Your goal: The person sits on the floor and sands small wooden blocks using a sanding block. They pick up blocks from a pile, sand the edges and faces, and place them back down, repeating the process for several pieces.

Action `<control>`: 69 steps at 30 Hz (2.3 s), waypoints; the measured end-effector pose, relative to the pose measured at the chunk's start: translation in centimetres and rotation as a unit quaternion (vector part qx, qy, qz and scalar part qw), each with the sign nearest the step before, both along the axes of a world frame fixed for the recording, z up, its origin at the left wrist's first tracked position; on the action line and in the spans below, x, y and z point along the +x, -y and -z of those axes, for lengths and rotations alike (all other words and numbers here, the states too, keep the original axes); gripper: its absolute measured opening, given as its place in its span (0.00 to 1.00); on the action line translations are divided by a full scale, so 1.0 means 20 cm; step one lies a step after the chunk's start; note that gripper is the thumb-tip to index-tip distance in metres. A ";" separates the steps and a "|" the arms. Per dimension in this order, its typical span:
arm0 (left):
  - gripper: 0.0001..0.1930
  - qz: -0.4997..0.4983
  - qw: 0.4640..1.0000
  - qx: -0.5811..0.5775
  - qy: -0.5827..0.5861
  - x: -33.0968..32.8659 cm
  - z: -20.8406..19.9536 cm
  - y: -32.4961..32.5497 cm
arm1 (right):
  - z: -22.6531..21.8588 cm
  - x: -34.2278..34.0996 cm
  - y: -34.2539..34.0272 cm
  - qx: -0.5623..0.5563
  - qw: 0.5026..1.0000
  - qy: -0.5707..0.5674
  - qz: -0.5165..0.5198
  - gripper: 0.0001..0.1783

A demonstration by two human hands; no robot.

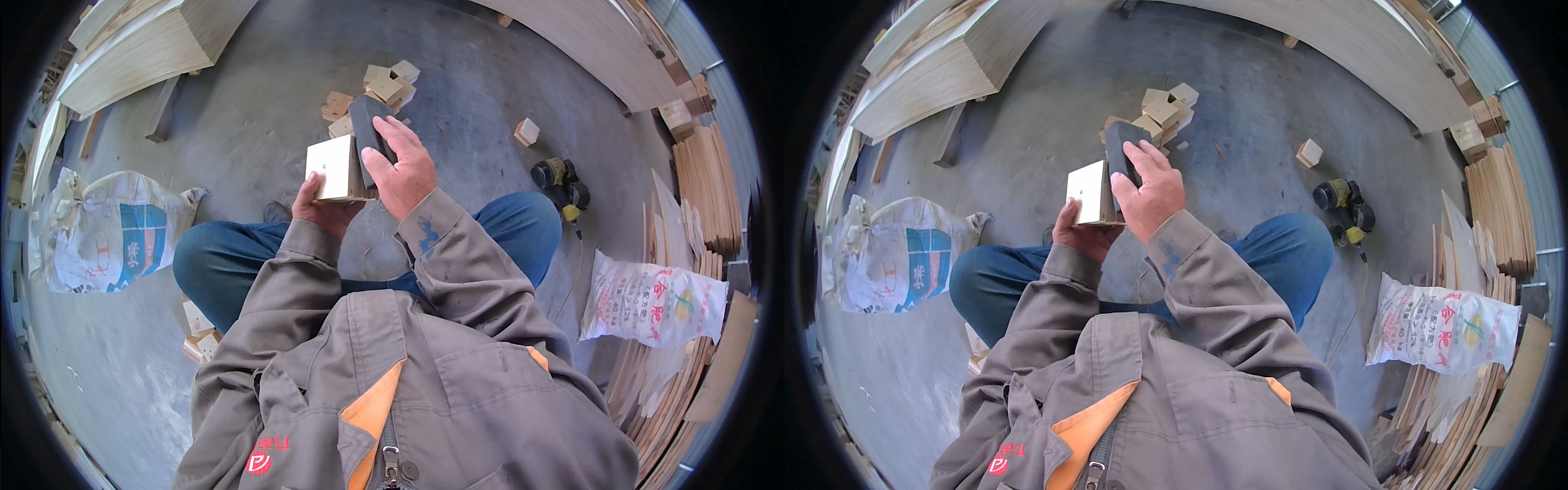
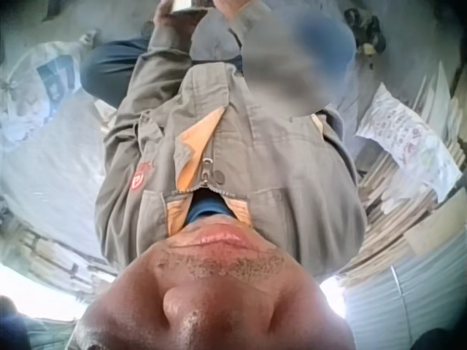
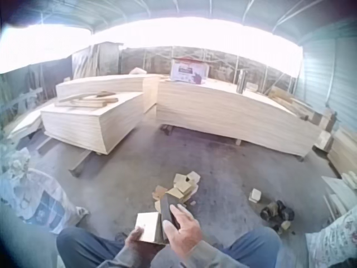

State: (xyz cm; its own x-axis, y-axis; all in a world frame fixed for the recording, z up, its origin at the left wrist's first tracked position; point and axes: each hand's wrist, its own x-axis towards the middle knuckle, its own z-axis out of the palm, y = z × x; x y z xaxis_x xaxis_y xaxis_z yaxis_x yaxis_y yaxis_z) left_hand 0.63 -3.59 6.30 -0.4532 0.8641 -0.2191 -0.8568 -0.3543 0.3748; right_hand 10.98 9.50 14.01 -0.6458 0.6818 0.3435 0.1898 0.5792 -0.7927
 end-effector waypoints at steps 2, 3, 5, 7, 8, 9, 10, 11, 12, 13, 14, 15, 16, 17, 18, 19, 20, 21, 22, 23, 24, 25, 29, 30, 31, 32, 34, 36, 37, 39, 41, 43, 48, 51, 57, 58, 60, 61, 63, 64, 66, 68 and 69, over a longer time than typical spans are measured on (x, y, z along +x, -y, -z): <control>0.39 -0.012 1.000 -0.016 -0.009 0.00 0.00 -0.01 | 0.03 -0.01 -0.01 0.022 1.000 0.001 0.001 0.28; 0.38 -0.012 1.000 -0.008 -0.006 0.00 0.01 -0.01 | 0.04 -0.01 0.00 0.035 0.999 0.001 0.000 0.28; 0.37 -0.012 1.000 0.007 0.000 0.00 0.03 -0.01 | 0.07 0.00 0.03 0.079 0.997 -0.003 -0.006 0.28; 0.35 -0.020 0.999 0.009 0.025 -0.03 0.08 0.00 | 0.09 0.05 0.09 0.139 0.990 -0.010 -0.016 0.29; 0.34 -0.023 0.999 0.010 0.037 -0.03 0.11 0.01 | 0.10 0.06 0.11 0.152 0.988 -0.015 -0.020 0.29; 0.32 -0.019 0.998 0.010 0.051 -0.03 0.09 0.02 | 0.11 0.08 0.13 0.162 0.986 -0.020 -0.024 0.30; 0.32 -0.038 0.998 0.003 0.056 -0.02 0.09 0.01 | 0.12 0.09 0.14 0.173 0.984 -0.024 -0.028 0.30; 0.31 -0.056 0.997 -0.003 0.060 -0.01 0.09 -0.02 | 0.14 0.09 0.16 0.188 0.982 -0.017 -0.029 0.32; 0.31 -0.075 0.995 -0.010 0.063 -0.01 0.08 -0.03 | 0.14 0.09 0.18 0.186 0.982 -0.013 -0.031 0.32; 0.32 -0.086 0.994 0.004 0.071 -0.02 0.10 -0.03 | 0.15 0.09 0.20 0.184 0.982 -0.008 -0.032 0.32; 0.32 -0.099 0.992 -0.002 0.081 -0.03 0.14 -0.03 | 0.15 0.09 0.22 0.182 0.983 -0.003 -0.034 0.32; 0.32 -0.112 0.990 -0.006 0.090 -0.06 0.16 -0.03 | 0.15 0.09 0.22 0.190 0.981 0.002 -0.048 0.32; 0.32 -0.125 0.987 -0.009 0.099 -0.08 0.19 -0.03 | 0.16 0.09 0.24 0.188 0.980 0.007 -0.062 0.32; 0.31 -0.134 0.985 -0.024 0.107 -0.10 0.21 -0.02 | 0.16 0.11 0.26 0.185 0.980 0.013 -0.075 0.32; 0.31 -0.136 0.983 -0.034 0.116 -0.11 0.20 -0.02 | 0.17 0.12 0.28 0.183 0.979 0.019 -0.089 0.32; 0.32 -0.138 0.982 -0.043 0.125 -0.12 0.20 -0.02 | 0.18 0.13 0.29 0.181 0.979 0.013 -0.091 0.31; 0.32 -0.140 0.980 -0.053 0.134 -0.12 0.19 -0.03 | 0.18 0.12 0.27 0.182 0.979 0.009 -0.087 0.31; 0.33 -0.132 0.981 -0.063 0.131 -0.09 0.13 -0.03 | 0.19 0.12 0.25 0.182 0.980 0.005 -0.082 0.31; 0.33 -0.131 0.982 -0.045 0.129 -0.11 0.17 -0.04 | 0.19 0.11 0.24 0.182 0.980 0.002 -0.076 0.31; 0.33 -0.133 0.983 -0.044 0.117 -0.11 0.16 -0.04 | 0.18 0.08 0.23 0.171 0.984 0.002 -0.057 0.30; 0.33 -0.133 0.984 -0.042 0.108 -0.09 0.15 -0.05 | 0.20 0.05 0.20 0.172 0.984 -0.001 -0.041 0.29; 0.33 -0.115 0.986 -0.053 0.105 -0.06 0.11 -0.06 | 0.22 0.01 0.14 0.172 0.985 -0.005 -0.020 0.29; 0.32 -0.066 0.987 -0.106 0.104 0.01 0.07 -0.09 | 0.21 -0.11 -0.03 0.110 0.992 0.046 0.034 0.28; 0.32 -0.065 0.986 -0.110 0.106 0.02 0.06 -0.09 | 0.21 -0.11 -0.04 0.103 0.993 0.051 0.034 0.28; 0.32 -0.079 0.986 -0.105 0.103 0.01 0.06 -0.09 | 0.21 -0.11 -0.03 0.126 0.991 0.040 0.019 0.28; 0.32 -0.094 0.985 -0.100 0.100 0.00 0.07 -0.09 | 0.21 -0.08 0.00 0.148 0.989 0.029 0.003 0.29; 0.32 -0.130 0.983 -0.073 0.110 -0.05 0.14 -0.10 | 0.21 0.00 0.11 0.192 0.981 0.023 -0.031 0.29; 0.32 -0.126 0.981 -0.064 0.135 -0.13 0.22 -0.07 | 0.23 0.08 0.22 0.174 0.982 0.015 -0.068 0.29; 0.32 -0.140 0.974 -0.090 0.152 -0.13 0.23 -0.07 | 0.23 0.09 0.23 0.167 0.983 0.021 -0.071 0.29; 0.32 -0.136 0.974 -0.096 0.153 -0.13 0.24 -0.07 | 0.24 0.11 0.22 0.150 0.985 0.035 -0.073 0.28; 0.32 -0.125 0.981 -0.075 0.128 -0.12 0.24 -0.06 | 0.24 0.02 0.17 0.144 0.988 0.025 -0.042 0.28; 0.34 -0.098 0.983 -0.118 0.099 -0.05 0.16 -0.08 | 0.25 -0.09 0.05 0.112 0.993 0.023 -0.008 0.27; 0.34 -0.058 0.989 -0.107 0.080 0.02 0.08 -0.13 | 0.21 -0.19 -0.15 0.058 0.996 0.041 0.045 0.27; 0.34 -0.064 0.991 -0.087 0.080 -0.02 0.14 -0.12 | 0.23 -0.09 -0.04 0.138 0.990 0.020 0.019 0.28; 0.31 -0.153 0.977 -0.056 0.137 -0.18 0.32 -0.05 | 0.20 0.20 0.22 0.124 0.982 0.025 -0.138 0.33; 0.31 -0.161 0.977 -0.056 0.125 -0.18 0.31 -0.05 | 0.20 0.22 0.20 0.122 0.983 0.018 -0.136 0.32; 0.31 -0.131 0.983 -0.021 0.129 -0.17 0.26 -0.03 | 0.21 0.24 0.15 0.123 0.984 0.008 -0.127 0.32; 0.31 -0.113 0.985 -0.001 0.132 -0.16 0.23 -0.03 | 0.20 0.24 0.14 0.120 0.985 0.000 -0.123 0.31; 0.32 -0.105 0.985 -0.014 0.137 -0.13 0.16 -0.06 | 0.22 0.24 0.12 0.117 0.987 -0.008 -0.109 0.31; 0.32 -0.100 0.985 -0.020 0.139 -0.13 0.14 -0.07 | 0.22 0.23 0.12 0.116 0.988 -0.013 -0.101 0.31; 0.33 -0.087 0.986 -0.015 0.139 -0.12 0.16 -0.09 | 0.22 0.22 0.10 0.131 0.987 -0.009 -0.089 0.31; 0.33 -0.077 0.988 -0.023 0.130 -0.12 0.18 -0.10 | 0.22 0.18 0.07 0.141 0.987 -0.003 -0.071 0.31; 0.34 -0.071 0.989 -0.034 0.122 -0.11 0.18 -0.11 | 0.24 0.16 0.04 0.145 0.988 0.001 -0.058 0.31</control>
